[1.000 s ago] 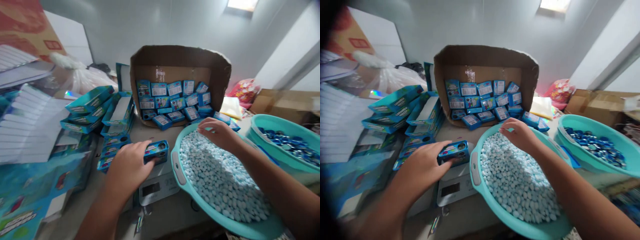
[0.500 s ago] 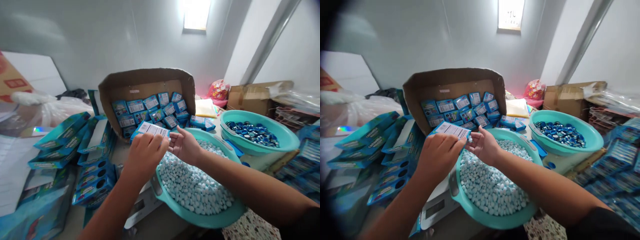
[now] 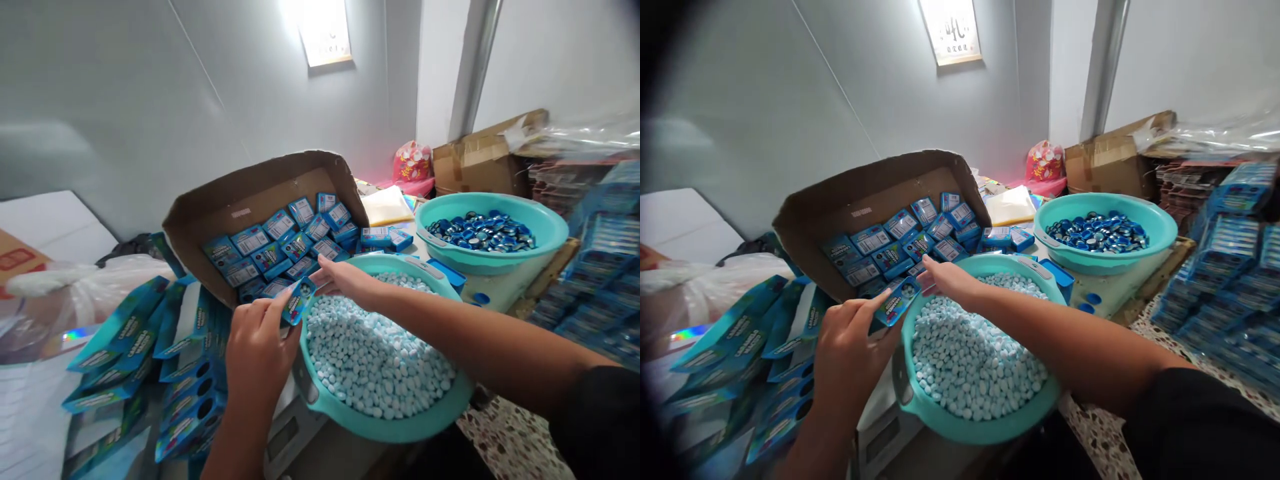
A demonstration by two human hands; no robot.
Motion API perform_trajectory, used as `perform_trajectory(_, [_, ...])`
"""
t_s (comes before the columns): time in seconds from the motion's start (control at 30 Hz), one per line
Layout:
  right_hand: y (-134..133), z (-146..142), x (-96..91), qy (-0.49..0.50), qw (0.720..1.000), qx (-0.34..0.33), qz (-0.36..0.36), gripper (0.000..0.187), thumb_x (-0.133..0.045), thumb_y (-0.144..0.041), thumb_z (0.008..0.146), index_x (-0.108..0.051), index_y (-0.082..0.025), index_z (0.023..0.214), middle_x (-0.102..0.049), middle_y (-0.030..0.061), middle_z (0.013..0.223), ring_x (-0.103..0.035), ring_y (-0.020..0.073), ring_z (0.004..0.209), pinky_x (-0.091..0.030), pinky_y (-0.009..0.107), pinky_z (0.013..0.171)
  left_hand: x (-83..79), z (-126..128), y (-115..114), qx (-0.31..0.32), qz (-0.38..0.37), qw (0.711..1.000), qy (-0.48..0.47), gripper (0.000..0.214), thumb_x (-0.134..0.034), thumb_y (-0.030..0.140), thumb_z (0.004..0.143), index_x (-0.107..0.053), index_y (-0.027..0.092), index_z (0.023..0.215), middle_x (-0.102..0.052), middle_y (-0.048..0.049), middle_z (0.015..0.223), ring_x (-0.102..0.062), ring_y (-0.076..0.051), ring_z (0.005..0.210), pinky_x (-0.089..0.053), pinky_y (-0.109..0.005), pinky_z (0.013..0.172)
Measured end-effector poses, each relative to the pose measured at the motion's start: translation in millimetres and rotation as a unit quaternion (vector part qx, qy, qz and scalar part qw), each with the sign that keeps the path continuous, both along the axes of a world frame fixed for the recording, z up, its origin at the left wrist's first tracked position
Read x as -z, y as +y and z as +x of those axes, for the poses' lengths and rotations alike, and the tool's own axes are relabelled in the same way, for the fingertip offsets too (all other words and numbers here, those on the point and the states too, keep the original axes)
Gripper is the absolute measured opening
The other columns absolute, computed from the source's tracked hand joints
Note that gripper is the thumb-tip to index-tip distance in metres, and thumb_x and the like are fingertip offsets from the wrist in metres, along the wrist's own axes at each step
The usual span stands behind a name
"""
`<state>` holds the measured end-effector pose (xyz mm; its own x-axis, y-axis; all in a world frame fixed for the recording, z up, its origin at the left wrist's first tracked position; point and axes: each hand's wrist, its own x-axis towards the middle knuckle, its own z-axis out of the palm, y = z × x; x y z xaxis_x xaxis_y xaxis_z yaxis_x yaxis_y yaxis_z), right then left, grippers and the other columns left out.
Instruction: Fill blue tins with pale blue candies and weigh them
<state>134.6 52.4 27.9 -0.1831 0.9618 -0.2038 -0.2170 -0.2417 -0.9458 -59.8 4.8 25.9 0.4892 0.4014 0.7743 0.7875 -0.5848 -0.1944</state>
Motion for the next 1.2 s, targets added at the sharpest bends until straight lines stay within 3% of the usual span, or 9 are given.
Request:
perform_trajectory(0.13, [-7,1,-10.0,0.211,0.968,-0.058,-0.125,0.057,-0.025,-0.051,0.106,-0.06,-0.013,0.081,-0.063,0.0064,0.072,-0.061,0.0158,0.065,-0.053,0.027,0.067,2.3,9,9,0.025,0.077,0.992,0.099,0.036,-0.066,0.013,0.085,-0.061,0.01,0.12,-0.065,-0.0094,0.093,-0.055,-0.028,0.087,-0.046,-0.04,0.082])
perform_trajectory(0.33, [-3,4,-11.2,0.259,0.955,-0.064,-0.13,0.059,-0.023,-0.05,0.107,-0.06,-0.011,0.081,-0.062,0.008,0.071,-0.06,0.0159,0.066,-0.055,0.025,0.064,-9.9,11,23,0.07,0.113,0.976,0.175,0.029,-0.064,0.007,0.085,-0.062,0.01,0.114,-0.063,-0.0102,0.094,-0.06,-0.029,0.097,-0.048,-0.038,0.089])
perform_trajectory(0.47, [-2,4,-10.8,0.202,0.974,-0.063,-0.08,0.058,-0.023,-0.047,0.108,-0.059,-0.013,0.077,-0.062,0.006,0.073,-0.06,0.0142,0.067,-0.054,0.025,0.07,-5.3,3,25,0.057,0.119,0.982,0.136,0.034,-0.068,0.012,0.085,-0.061,0.013,0.118,-0.06,-0.0085,0.091,-0.063,-0.029,0.105,-0.049,-0.034,0.086])
perform_trajectory(0.57, [-3,6,-7.8,-0.032,0.996,-0.034,0.072,0.051,-0.032,-0.046,0.107,-0.06,-0.014,0.078,-0.064,0.006,0.081,-0.061,0.017,0.076,-0.049,0.028,0.076,4.1,-6,20,0.035,0.08,0.992,0.096,0.036,-0.067,0.014,0.087,-0.061,0.017,0.122,-0.062,-0.0083,0.098,-0.064,-0.026,0.106,-0.049,-0.031,0.086])
perform_trajectory(0.7, [-4,14,-4.1,-0.378,0.875,-0.031,0.3,0.049,-0.04,-0.05,0.105,-0.061,-0.016,0.076,-0.065,0.0054,0.082,-0.058,0.0192,0.08,-0.039,0.027,0.072,10.4,-20,5,-0.006,-0.017,1.0,0.015,0.04,-0.067,0.025,0.09,-0.059,0.016,0.128,-0.062,-0.0105,0.108,-0.065,-0.024,0.098,-0.051,-0.032,0.084])
perform_trajectory(0.83, [-4,20,-0.1,-0.474,0.83,-0.083,0.281,0.055,-0.03,-0.049,0.106,-0.068,-0.015,0.086,-0.068,0.0083,0.089,-0.061,0.0205,0.081,-0.037,0.028,0.066,9.9,-43,-14,-0.057,-0.09,0.992,-0.074,0.043,-0.068,0.037,0.089,-0.062,0.014,0.126,-0.061,-0.0114,0.101,-0.063,-0.026,0.093,-0.052,-0.039,0.085])
perform_trajectory(1.0, [-2,24,9.9,-0.558,0.738,-0.224,0.305,0.035,-0.063,-0.039,0.094,-0.069,-0.018,0.122,-0.068,0.0103,0.119,-0.064,0.0258,0.102,-0.044,0.03,0.08,19.8,-77,-26,-0.14,-0.234,0.95,-0.155,0.045,-0.071,0.048,0.083,-0.065,0.023,0.12,-0.066,-0.008,0.107,-0.065,-0.028,0.096,-0.054,-0.044,0.086])
perform_trajectory(1.07, [0,25,11.4,-0.581,0.705,-0.249,0.321,0.035,-0.069,-0.033,0.09,-0.071,-0.018,0.121,-0.068,0.0103,0.119,-0.064,0.0264,0.103,-0.045,0.03,0.082,32.3,-86,-26,-0.152,-0.297,0.922,-0.196,0.046,-0.073,0.05,0.08,-0.066,0.026,0.119,-0.068,-0.0058,0.109,-0.066,-0.028,0.096,-0.056,-0.043,0.086])
perform_trajectory(1.2, [4,27,9.7,-0.594,0.689,-0.27,0.316,0.029,-0.072,-0.027,0.087,-0.074,-0.018,0.114,-0.071,0.0073,0.112,-0.064,0.0237,0.097,-0.045,0.03,0.079,55.2,-90,-26,-0.107,-0.38,0.877,-0.273,0.062,-0.076,0.047,0.077,-0.059,0.024,0.133,-0.068,-0.0071,0.119,-0.068,-0.026,0.105,-0.056,-0.041,0.095])
